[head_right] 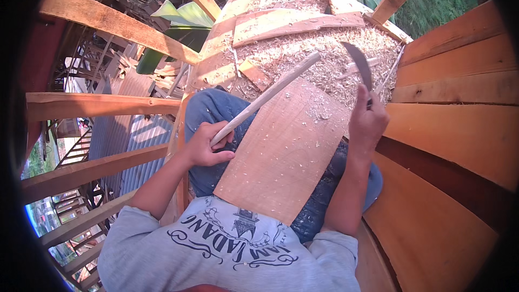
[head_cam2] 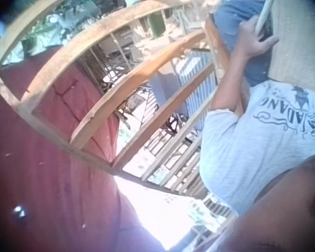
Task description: The person is sitting cross-legged on a wooden platform, using a curved knife to shave and shape a long, thin piece of wood. They hold the wood with their left hand and repeatedly scrape the surface with the knife in their right hand, producing wood shavings.
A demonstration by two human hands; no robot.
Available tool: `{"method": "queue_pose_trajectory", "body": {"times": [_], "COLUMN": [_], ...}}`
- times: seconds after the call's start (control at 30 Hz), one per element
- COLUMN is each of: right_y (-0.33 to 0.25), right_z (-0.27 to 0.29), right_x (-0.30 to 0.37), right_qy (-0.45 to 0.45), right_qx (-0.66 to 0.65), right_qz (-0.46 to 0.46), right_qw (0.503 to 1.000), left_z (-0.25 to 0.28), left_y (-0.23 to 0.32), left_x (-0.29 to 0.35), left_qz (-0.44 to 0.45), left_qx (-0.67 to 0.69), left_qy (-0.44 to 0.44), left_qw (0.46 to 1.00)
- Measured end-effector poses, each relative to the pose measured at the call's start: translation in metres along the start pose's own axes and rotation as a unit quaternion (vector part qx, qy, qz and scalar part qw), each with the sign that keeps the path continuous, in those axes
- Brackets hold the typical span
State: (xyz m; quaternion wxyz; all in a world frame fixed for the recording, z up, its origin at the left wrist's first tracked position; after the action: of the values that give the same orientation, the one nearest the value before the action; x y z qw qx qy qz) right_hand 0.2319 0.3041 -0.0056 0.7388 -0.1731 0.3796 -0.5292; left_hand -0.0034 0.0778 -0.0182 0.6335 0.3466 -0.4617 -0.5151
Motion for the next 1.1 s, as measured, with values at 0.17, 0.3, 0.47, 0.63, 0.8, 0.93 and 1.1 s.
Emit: {"method": "queue_pose_trajectory", "body": {"times": [0.17, 0.3, 0.47, 0.63, 0.8, 0.93, 1.1], "right_y": [0.021, -0.064, -0.046, -0.02, -0.08, -0.019, -0.062], "right_z": [0.023, -0.028, -0.042, -0.019, -0.057, -0.036, -0.038], "right_x": [-0.011, 0.051, 0.031, 0.013, 0.062, 0.018, 0.047], "right_qy": [-0.011, -0.163, -0.16, -0.136, -0.214, -0.168, -0.194], "right_qx": [-0.062, -0.007, -0.009, 0.011, 0.033, -0.059, -0.015], "right_qz": [-0.064, 0.137, 0.048, 0.018, 0.195, -0.037, 0.133], "right_qw": [0.996, 0.977, 0.986, 0.99, 0.957, 0.983, 0.972], "left_z": [0.012, 0.005, 0.004, 0.004, 0.006, 0.003, 0.003], "left_y": [-0.004, -0.006, -0.004, -0.007, -0.004, -0.004, -0.007], "left_x": [-0.003, -0.003, -0.007, -0.004, -0.008, -0.006, -0.005], "left_qz": [0.002, 0.026, 0.009, 0.02, 0.023, 0.027, 0.034], "left_qx": [-0.034, 0.0, -0.02, -0.017, -0.027, -0.033, -0.026], "left_qy": [0.014, 0.012, 0.021, 0.015, 0.017, 0.015, 0.013], "left_qw": [0.999, 1.0, 1.0, 1.0, 0.999, 0.999, 0.999]}}
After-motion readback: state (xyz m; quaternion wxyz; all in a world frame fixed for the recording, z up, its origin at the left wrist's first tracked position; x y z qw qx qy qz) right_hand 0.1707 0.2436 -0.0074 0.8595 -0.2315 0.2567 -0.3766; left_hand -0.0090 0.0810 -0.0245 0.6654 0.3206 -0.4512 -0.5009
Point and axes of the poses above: each hand's wrist, its own x-axis away from the middle knuckle, its own z-axis out of the back of the hand, y = z × x, the point moved 8 cm from there along -x, towards the middle knuckle, and after that the axes turned 3 degrees about x, right-handed, at the moved point
